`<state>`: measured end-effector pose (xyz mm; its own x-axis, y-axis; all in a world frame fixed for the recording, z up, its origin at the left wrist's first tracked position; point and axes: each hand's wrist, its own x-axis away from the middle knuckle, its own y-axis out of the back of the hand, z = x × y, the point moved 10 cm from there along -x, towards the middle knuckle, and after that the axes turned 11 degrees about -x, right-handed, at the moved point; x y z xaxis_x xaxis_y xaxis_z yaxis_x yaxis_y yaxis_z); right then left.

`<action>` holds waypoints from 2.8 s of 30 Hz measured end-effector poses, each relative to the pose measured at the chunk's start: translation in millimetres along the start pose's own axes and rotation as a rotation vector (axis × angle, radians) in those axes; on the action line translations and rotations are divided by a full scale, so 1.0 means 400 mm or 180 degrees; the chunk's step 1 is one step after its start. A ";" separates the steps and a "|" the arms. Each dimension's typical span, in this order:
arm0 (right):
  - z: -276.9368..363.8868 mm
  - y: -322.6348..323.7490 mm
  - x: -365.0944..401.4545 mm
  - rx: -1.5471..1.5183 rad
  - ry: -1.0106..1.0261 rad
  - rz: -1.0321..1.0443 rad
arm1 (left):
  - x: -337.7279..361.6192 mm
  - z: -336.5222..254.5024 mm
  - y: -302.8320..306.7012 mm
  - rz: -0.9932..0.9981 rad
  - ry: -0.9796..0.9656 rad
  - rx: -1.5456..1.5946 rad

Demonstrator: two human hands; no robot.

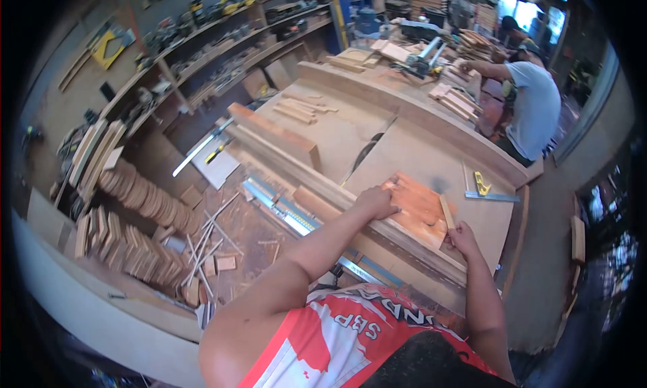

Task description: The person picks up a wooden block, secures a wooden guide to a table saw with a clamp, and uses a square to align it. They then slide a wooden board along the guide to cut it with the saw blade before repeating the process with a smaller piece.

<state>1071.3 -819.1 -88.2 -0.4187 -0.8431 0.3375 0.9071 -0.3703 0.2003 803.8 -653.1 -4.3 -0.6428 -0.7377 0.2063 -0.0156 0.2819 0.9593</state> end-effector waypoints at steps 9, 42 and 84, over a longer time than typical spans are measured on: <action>0.010 -0.007 -0.011 -0.0074 0.0187 -0.0045 | 0.007 0.010 0.005 0.0066 0.0001 0.0213; 0.037 0.036 0.020 0.0113 0.0115 -0.0343 | -0.006 -0.010 0.017 -0.0079 -0.0132 0.0378; 0.047 0.106 0.064 0.2010 -0.0652 -0.0706 | -0.031 -0.020 -0.008 -0.0021 -0.0202 0.0202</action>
<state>1098.3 -849.1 -53.9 -0.6471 -0.6604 0.3809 0.6261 -0.1753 0.7598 818.2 -649.7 -8.3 -0.6897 -0.7000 0.1854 -0.0673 0.3169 0.9461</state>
